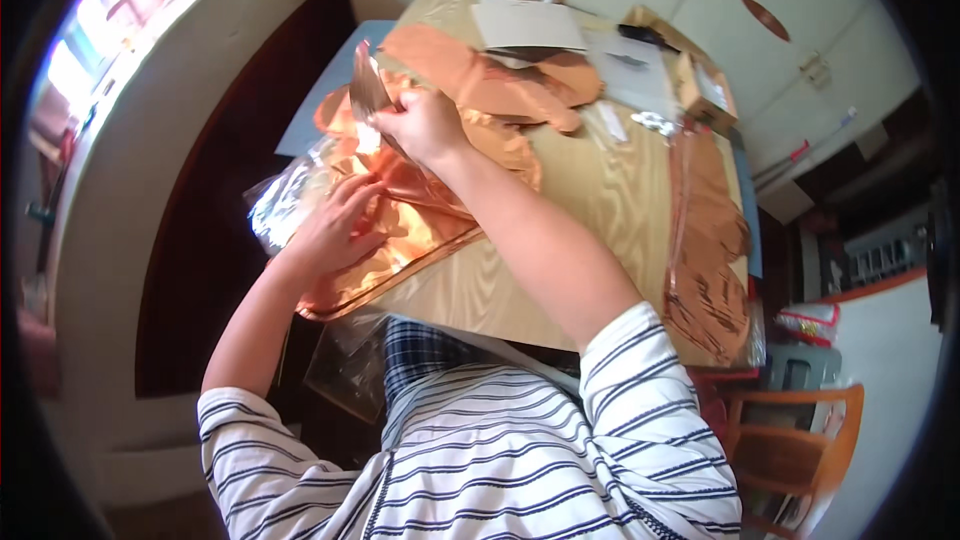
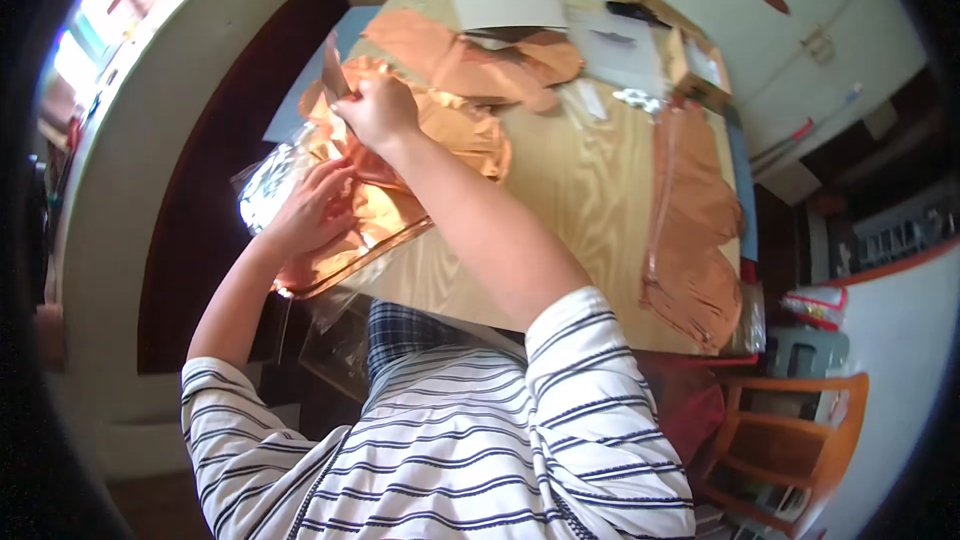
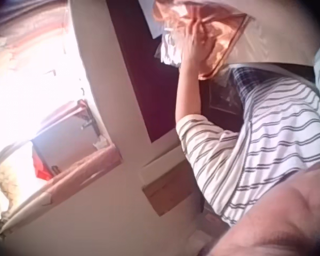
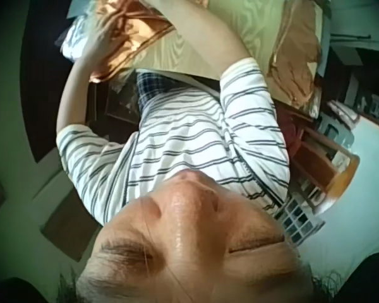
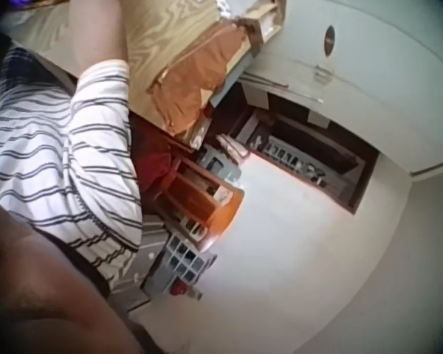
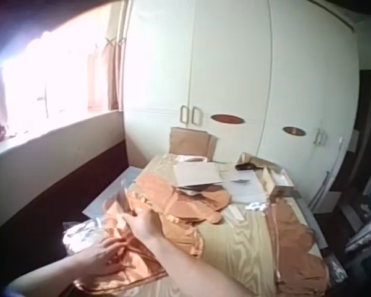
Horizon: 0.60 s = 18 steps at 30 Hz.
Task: Folding and preparing foil balloons for packaging.
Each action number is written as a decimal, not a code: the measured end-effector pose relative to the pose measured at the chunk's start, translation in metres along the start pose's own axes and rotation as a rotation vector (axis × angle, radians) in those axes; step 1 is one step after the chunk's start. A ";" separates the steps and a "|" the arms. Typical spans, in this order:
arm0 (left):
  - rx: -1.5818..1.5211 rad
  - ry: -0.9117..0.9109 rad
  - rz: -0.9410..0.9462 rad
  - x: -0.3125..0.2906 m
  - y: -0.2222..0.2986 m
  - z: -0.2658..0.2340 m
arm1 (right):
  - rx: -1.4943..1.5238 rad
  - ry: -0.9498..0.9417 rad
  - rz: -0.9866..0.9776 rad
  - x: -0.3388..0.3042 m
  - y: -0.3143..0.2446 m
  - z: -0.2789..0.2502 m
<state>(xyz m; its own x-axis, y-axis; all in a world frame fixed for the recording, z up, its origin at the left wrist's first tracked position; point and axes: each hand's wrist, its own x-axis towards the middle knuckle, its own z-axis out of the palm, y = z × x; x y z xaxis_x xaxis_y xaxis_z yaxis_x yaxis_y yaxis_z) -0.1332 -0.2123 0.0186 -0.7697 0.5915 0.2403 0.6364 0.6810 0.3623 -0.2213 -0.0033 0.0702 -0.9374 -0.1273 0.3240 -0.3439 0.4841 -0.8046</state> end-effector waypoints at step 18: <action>0.097 -0.160 -0.570 0.106 -0.027 -0.011 | -0.075 -0.175 -0.770 -0.040 -0.104 -0.179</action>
<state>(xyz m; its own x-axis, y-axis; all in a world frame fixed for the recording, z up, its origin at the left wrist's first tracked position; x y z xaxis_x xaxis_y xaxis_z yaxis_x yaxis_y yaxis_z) -0.2321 -0.1725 0.0440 -0.9786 0.1744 -0.1093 0.1335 0.9419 0.3083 -0.1385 0.1059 0.2301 -0.4343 -0.5814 0.6881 -0.9005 0.2605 -0.3483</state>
